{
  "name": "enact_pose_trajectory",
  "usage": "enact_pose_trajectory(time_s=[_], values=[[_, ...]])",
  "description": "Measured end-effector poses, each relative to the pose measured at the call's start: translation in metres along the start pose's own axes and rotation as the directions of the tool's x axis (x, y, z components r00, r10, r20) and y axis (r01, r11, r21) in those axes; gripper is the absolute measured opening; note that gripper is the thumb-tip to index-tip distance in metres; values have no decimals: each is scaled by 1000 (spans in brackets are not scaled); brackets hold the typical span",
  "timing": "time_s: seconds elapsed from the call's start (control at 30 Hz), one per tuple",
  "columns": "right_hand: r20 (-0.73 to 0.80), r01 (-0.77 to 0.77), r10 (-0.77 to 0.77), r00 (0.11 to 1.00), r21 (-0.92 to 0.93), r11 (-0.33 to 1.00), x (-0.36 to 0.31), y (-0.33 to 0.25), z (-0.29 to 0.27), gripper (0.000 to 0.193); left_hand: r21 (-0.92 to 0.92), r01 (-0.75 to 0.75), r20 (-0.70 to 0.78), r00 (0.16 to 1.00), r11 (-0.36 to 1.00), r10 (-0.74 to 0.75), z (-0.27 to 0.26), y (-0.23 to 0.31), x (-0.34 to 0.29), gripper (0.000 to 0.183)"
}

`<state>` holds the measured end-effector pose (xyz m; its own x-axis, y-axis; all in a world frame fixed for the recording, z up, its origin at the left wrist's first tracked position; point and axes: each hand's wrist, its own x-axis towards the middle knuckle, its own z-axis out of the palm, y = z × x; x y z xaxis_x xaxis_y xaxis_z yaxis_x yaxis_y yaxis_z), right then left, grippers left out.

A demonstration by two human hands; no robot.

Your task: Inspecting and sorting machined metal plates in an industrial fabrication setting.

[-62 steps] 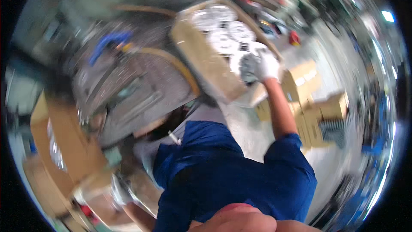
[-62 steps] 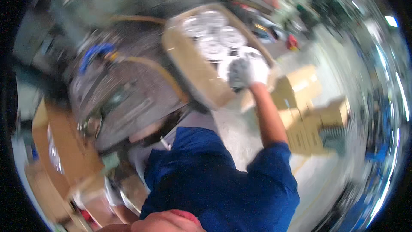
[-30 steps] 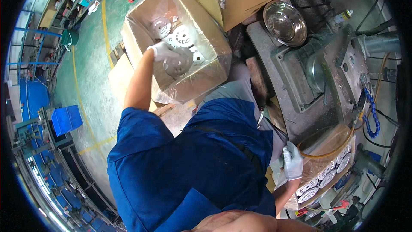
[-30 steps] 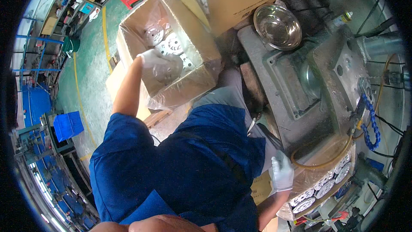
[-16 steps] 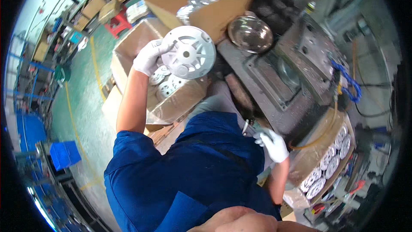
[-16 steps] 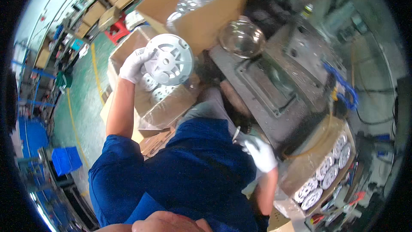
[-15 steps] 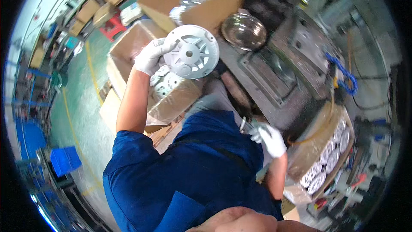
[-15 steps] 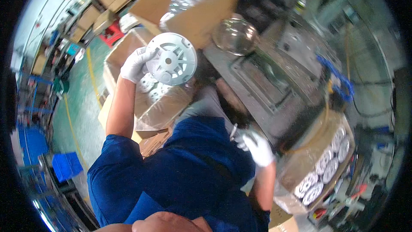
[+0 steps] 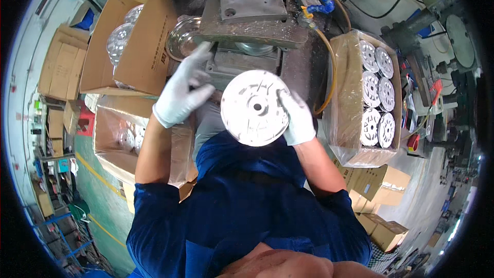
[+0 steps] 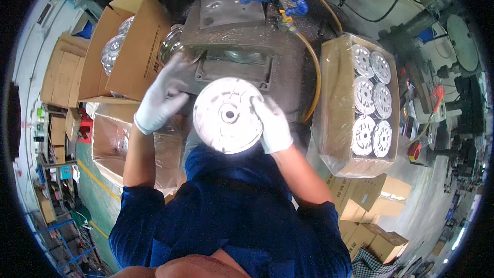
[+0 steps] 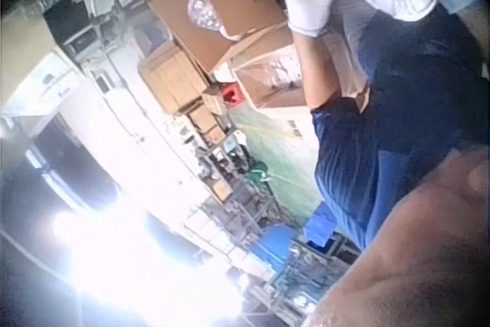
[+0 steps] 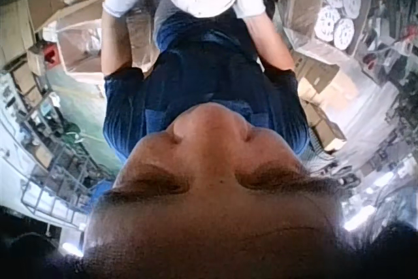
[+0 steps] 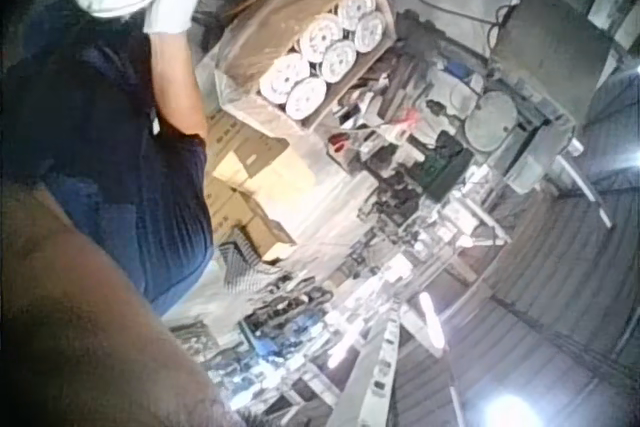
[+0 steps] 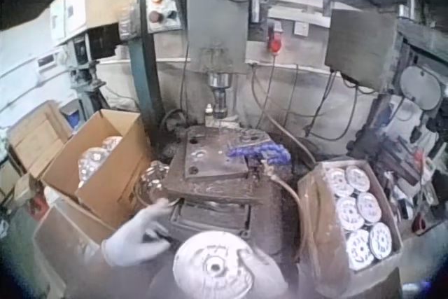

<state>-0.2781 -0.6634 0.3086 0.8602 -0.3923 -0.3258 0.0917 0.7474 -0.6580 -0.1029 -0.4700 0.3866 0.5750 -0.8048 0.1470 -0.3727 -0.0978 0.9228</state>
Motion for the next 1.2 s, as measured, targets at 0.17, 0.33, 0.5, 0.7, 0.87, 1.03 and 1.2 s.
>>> enact_pose_trajectory(time_s=[0.17,0.33,0.5,0.7,0.87,1.03,1.2], values=[[114,319,-300,947,-256,912,11,-10,39,27,-469,155,-199,941,869,-275,41,6,8,77],[156,299,-263,952,-293,908,26,-3,51,31,-528,-93,-419,893,844,-163,54,0,42,64],[241,57,94,966,-552,832,10,6,13,31,-402,-88,-509,849,912,-143,10,-12,78,49],[95,-144,262,960,-638,756,-13,47,-58,29,-239,-58,-612,784,969,-104,-11,-15,155,53],[-53,-242,273,961,-641,728,-28,57,-94,32,-83,135,-593,790,987,-158,-13,-45,206,64],[-114,-273,272,956,-691,669,-32,53,-110,31,405,518,-558,793,753,-245,-18,-18,207,78],[-73,-197,222,972,-769,608,-23,56,-120,29,510,589,-532,788,627,-308,-21,-21,210,89]])
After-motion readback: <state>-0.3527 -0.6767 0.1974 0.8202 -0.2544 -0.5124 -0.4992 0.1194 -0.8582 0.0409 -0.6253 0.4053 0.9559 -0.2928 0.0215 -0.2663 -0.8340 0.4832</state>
